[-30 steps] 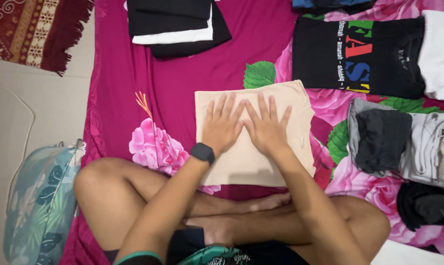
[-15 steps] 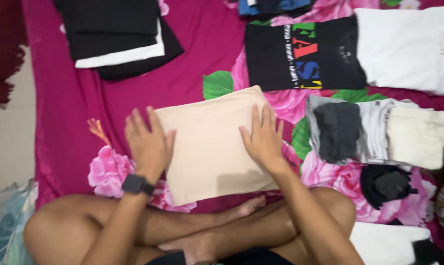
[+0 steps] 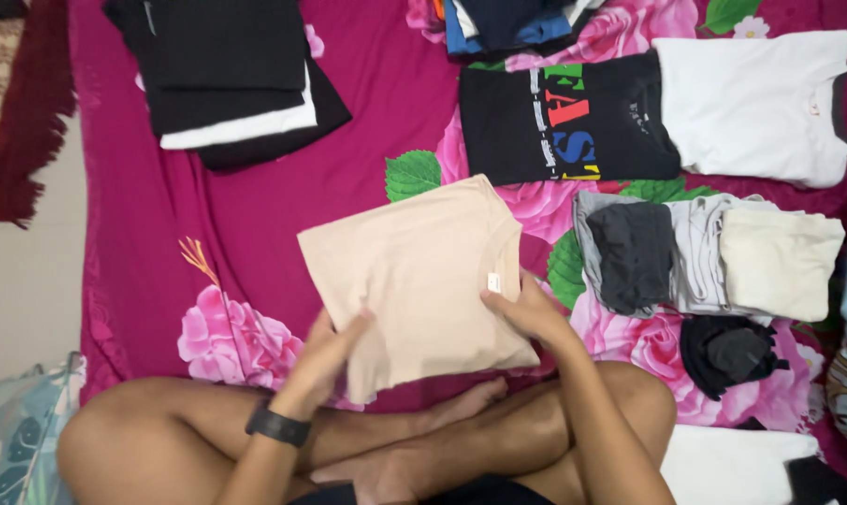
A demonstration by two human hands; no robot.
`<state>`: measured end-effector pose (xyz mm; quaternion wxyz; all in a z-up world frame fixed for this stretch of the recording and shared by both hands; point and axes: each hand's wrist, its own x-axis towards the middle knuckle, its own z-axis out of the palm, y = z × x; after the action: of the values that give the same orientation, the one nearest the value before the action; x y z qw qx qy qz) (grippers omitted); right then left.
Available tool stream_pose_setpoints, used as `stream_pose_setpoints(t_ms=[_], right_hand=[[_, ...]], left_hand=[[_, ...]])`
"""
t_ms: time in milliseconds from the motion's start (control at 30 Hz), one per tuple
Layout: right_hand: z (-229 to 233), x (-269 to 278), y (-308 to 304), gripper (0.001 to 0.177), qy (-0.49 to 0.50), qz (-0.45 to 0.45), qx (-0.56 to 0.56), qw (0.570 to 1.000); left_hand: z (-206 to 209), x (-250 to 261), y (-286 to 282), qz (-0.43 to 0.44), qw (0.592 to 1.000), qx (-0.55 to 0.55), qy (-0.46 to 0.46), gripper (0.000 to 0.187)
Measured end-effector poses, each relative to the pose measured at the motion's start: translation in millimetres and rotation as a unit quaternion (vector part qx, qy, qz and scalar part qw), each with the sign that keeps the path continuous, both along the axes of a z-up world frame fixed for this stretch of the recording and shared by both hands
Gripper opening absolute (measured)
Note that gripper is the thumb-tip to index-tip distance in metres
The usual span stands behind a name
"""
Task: Folding various t-shirts on a bed.
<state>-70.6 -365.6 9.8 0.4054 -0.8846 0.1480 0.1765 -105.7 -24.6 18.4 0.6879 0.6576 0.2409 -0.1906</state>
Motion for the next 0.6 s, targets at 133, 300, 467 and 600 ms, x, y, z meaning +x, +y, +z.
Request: stream_pose_setpoints(t_ms=[133, 300, 467, 600], right_hand=[[6.7, -7.8, 1.2, 0.075, -0.046, 0.028, 0.111, 0.992], [13.1, 0.8, 14.2, 0.07, 0.016, -0.053, 0.16, 0.986], [12.9, 40.4, 15.5, 0.078, 0.07, -0.154, 0.272, 0.947], [24.4, 61.5, 28.8, 0.08, 0.11, -0.124, 0.33, 0.929]], left_hand=[[-19.5, -8.0, -2.0, -0.034, 0.988, -0.069, -0.132, 0.059], [-10.0, -0.7, 5.8, 0.04, 0.991, -0.127, -0.014, 0.054], [-7.8, 13.3, 6.2, 0.065, 0.983, -0.169, 0.018, 0.048], [0.0, 28.6, 3.1, 0.098, 0.983, -0.144, -0.059, 0.048]])
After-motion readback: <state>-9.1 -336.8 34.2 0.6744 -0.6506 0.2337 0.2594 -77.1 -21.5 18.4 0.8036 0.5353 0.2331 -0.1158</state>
